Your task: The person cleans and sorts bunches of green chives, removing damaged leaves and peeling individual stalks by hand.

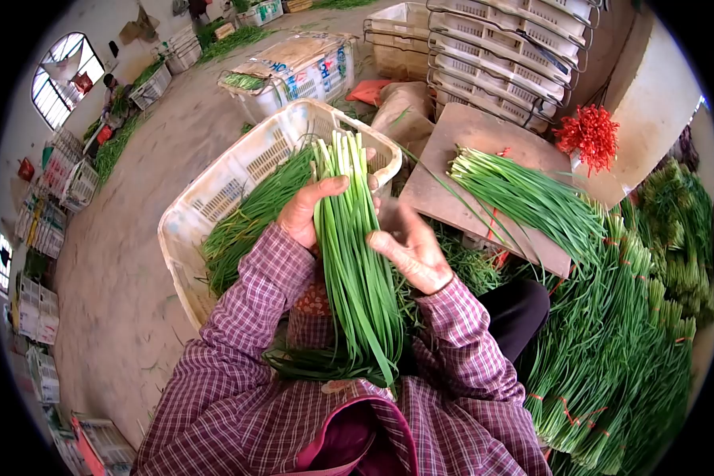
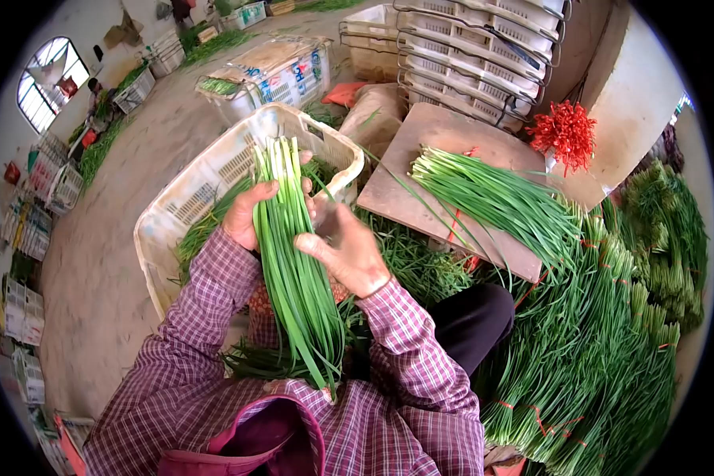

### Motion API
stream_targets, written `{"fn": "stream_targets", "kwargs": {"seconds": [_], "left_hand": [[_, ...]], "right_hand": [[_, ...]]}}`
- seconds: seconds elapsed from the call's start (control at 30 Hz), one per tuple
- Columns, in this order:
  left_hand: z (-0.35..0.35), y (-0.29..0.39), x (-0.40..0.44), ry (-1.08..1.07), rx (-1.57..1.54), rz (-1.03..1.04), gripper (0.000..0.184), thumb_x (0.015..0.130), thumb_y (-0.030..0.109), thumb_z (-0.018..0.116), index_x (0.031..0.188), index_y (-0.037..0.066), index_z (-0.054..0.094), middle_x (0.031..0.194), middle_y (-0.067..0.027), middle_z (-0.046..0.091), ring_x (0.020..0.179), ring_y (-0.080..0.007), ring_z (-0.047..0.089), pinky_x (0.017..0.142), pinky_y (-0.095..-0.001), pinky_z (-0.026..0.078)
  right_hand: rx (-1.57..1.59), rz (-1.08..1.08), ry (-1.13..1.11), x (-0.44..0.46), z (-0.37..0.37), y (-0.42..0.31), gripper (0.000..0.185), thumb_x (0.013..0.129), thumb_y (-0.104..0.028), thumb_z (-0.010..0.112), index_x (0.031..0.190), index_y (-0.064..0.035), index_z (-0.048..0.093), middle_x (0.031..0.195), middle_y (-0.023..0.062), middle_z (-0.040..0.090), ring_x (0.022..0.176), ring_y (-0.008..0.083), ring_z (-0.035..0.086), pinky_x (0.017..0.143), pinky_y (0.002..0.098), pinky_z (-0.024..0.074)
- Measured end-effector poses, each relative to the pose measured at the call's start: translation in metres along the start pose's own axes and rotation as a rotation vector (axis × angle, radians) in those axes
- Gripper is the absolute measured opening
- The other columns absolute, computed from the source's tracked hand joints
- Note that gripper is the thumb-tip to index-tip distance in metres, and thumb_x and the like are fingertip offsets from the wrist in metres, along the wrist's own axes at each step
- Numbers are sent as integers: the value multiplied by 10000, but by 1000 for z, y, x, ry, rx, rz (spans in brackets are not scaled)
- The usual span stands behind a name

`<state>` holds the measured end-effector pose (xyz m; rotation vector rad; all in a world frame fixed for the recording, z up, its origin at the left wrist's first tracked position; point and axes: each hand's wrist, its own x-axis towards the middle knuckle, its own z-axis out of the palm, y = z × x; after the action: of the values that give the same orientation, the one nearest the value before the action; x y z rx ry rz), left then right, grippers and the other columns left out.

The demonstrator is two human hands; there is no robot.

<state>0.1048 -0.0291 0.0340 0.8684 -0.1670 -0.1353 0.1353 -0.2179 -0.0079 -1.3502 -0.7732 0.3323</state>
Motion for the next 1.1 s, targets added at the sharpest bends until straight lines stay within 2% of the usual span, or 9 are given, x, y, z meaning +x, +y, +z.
{"fn": "stream_targets", "kwargs": {"seconds": [0.07, 0.17, 0.27, 0.3, 0.43, 0.63, 0.77, 0.9, 1.1], "left_hand": [[2, 1, 1, 4, 15, 10, 609, 841, 157, 652, 1382, 16, 411, 1063, -130, 628, 920, -239, 647, 835, -361, 550], [6, 1, 5, 29, 66, 26, 684, 833, 160, 646, 1424, 5, 337, 1158, -153, 588, 1027, -260, 612, 909, -413, 527], [5, -1, 8, 112, 138, 69, 641, 830, 152, 642, 1392, -9, 381, 1167, -146, 591, 1043, -219, 605, 909, -371, 528], [5, 1, 8, 152, 163, 80, 627, 829, 147, 638, 1385, -5, 391, 1158, -140, 598, 1022, -212, 615, 902, -359, 530], [-5, 11, 3, 182, 134, -4, 588, 818, 167, 625, 1362, 52, 433, 967, -76, 619, 835, -195, 632, 781, -339, 563], [-11, 14, 8, 219, 94, 38, 577, 811, 181, 624, 1348, 66, 446, 933, -53, 606, 784, -171, 618, 705, -340, 572], [-15, 12, 8, 224, 49, 40, 556, 819, 187, 636, 1335, 47, 482, 942, -83, 621, 776, -206, 649, 709, -369, 580], [-31, 8, 8, 289, 74, 42, 536, 812, 204, 645, 1312, 63, 513, 976, -75, 614, 781, -193, 646, 681, -362, 576], [-31, 0, 2, 318, 66, 10, 582, 824, 174, 607, 1371, 64, 440, 973, -57, 587, 791, -174, 605, 701, -335, 564]], "right_hand": [[-320, -208, 263, 2, 0, -20, 582, 746, -199, 805, 1214, 4, 525, 1064, 130, 615, 957, 253, 630, 822, 343, 523], [-518, -383, 268, 4, 9, -49, 398, 741, -227, 791, 1079, -87, 634, 946, 91, 596, 862, 243, 615, 769, 349, 511], [-650, -484, 191, 6, 13, -52, 110, 809, -112, 698, 917, -96, 686, 903, 74, 637, 841, 253, 622, 760, 368, 516], [-703, -495, 163, 4, 13, -56, 92, 819, -76, 677, 909, -91, 689, 896, 80, 657, 808, 245, 633, 733, 367, 524], [15, -290, 92, -17, 3, -70, 78, 868, -3, 625, 939, 14, 654, 849, 72, 688, 706, 107, 636, 647, 230, 516], [104, -305, 204, -39, -12, -114, 84, 896, -32, 615, 869, 48, 610, 804, 95, 667, 663, 119, 606, 605, 247, 493], [-224, -577, -10, -46, -14, -118, 101, 873, -105, 668, 845, -8, 663, 806, 84, 681, 675, 164, 659, 581, 266, 540], [-69, -559, -254, -65, -12, -112, 93, 835, 8, 637, 912, 19, 689, 843, 124, 688, 668, 162, 665, 565, 262, 550], [285, -584, -133, -93, -34, -126, 58, 781, 8, 691, 758, 15, 639, 746, 119, 638, 626, 187, 661, 465, 258, 520]]}}
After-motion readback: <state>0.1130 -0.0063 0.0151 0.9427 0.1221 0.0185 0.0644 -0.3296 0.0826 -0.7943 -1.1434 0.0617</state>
